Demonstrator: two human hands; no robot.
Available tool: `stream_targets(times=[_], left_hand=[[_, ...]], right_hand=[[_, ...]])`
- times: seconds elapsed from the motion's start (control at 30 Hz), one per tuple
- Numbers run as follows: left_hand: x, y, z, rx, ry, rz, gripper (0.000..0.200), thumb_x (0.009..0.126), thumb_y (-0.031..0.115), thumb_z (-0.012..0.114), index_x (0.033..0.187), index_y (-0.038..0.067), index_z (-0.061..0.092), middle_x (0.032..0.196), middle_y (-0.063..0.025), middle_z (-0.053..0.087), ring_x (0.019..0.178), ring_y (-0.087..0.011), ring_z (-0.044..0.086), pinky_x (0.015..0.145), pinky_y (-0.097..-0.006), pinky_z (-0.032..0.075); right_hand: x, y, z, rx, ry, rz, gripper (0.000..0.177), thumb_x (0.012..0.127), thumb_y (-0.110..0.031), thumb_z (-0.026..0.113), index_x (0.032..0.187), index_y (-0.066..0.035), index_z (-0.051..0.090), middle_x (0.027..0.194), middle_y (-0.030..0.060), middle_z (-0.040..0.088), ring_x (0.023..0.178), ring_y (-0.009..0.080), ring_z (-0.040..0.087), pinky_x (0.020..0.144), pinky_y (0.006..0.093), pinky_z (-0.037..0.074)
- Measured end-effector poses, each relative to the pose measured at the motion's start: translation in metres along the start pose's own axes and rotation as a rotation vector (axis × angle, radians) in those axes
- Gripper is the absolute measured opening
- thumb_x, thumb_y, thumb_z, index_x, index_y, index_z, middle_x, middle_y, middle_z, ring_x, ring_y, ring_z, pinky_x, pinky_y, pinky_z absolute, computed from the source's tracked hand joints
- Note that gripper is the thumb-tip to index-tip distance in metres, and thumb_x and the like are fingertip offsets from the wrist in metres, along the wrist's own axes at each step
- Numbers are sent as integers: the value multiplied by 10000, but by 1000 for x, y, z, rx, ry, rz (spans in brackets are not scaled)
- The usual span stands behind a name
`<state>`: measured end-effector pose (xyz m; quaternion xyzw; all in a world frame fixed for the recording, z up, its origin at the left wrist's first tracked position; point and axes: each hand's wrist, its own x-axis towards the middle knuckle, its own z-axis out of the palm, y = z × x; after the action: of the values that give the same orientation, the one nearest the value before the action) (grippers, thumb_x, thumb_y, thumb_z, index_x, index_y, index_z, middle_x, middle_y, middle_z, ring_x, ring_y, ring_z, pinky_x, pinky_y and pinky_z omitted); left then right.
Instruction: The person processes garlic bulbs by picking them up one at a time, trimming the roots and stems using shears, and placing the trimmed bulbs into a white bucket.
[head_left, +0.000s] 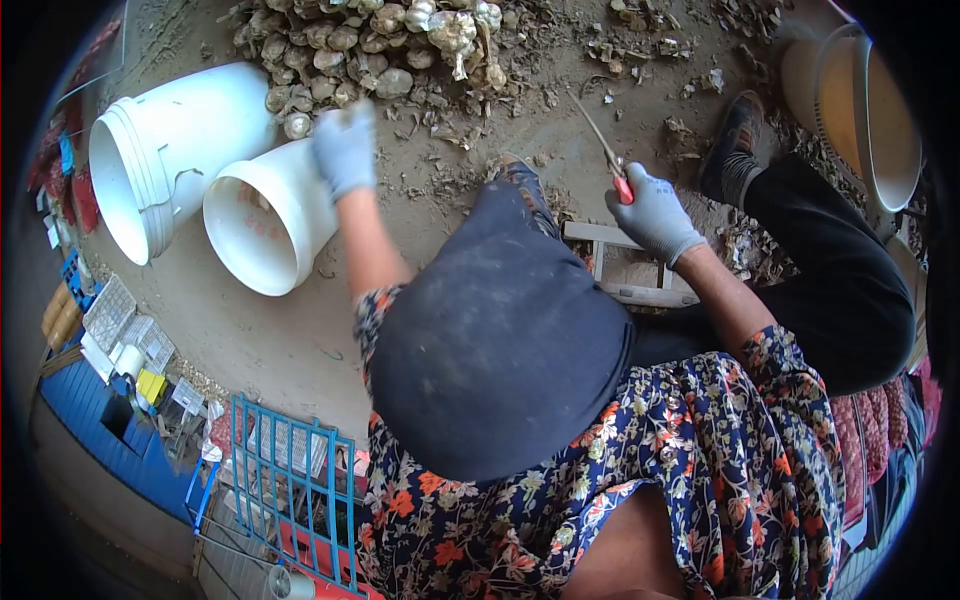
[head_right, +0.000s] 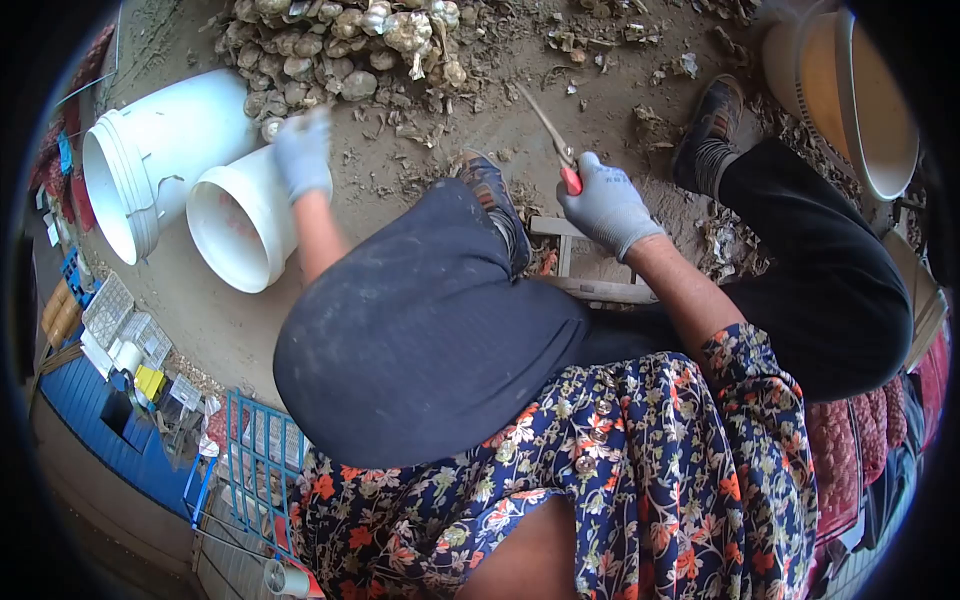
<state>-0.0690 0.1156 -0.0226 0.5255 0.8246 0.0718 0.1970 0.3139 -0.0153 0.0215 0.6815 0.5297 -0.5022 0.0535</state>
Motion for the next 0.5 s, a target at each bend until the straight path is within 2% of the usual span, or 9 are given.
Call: stream_targets(times=[0.03,0.1,0.13,0.2,0.23,0.3,0.37,0.43,0.5], left_hand=[[-1,40,8,-85,-285,-154,588,801,539,634,808,-49,637,816,-163,662,684,-210,609,694,-351,499],[52,-13,121,-183,-16,-303,538,770,490,707,823,-42,644,835,-144,675,561,-176,573,565,-343,501],[51,-8,119,-189,-29,-300,538,770,490,707,823,-42,644,835,-144,675,561,-176,573,565,-343,501],[43,29,107,-778,-1,-696,465,745,400,764,858,-34,641,832,-126,683,481,-192,548,446,-332,464],[44,31,103,-942,28,-744,339,730,264,785,862,0,618,791,-91,665,483,-165,543,397,-266,403],[43,23,95,-933,-146,-592,248,729,170,762,835,31,586,740,-64,643,477,-142,533,398,-242,393],[13,30,71,-1170,-325,-282,258,711,66,744,895,30,567,745,-48,624,506,-118,544,435,-226,414],[-25,41,52,-1186,-374,-136,303,722,65,750,957,12,567,824,-45,626,594,-111,577,516,-232,471],[-68,64,28,-1241,-361,-102,283,753,78,741,972,8,576,829,-43,627,624,-108,577,556,-234,478]], right_hand=[[0,1,1,-23,-19,-10,314,857,-287,541,943,9,482,852,310,618,870,468,606,790,511,470],[-4,-5,-4,-41,-81,14,313,853,-283,543,950,8,476,852,307,620,872,466,606,792,508,468],[-9,-11,-1,-45,-77,29,313,853,-283,543,950,8,476,852,307,620,872,466,606,792,508,468],[-6,-11,2,-71,-105,45,322,850,-283,548,964,8,469,854,304,620,877,460,606,792,507,465],[-6,-13,3,-77,-116,47,322,850,-283,548,964,8,469,854,304,620,877,460,606,792,507,465],[1,-18,2,-37,-173,50,300,858,-266,540,983,-3,469,867,295,622,889,449,608,794,508,465],[6,-21,5,-67,-151,-18,286,860,-254,535,997,-11,470,886,286,623,903,441,607,802,501,467],[9,-19,11,-99,-133,-73,273,863,-241,529,1010,-19,471,905,277,624,918,433,605,810,495,468],[17,-22,19,-70,36,-251,248,851,-204,550,1010,-23,488,860,281,603,878,448,588,763,503,455]])
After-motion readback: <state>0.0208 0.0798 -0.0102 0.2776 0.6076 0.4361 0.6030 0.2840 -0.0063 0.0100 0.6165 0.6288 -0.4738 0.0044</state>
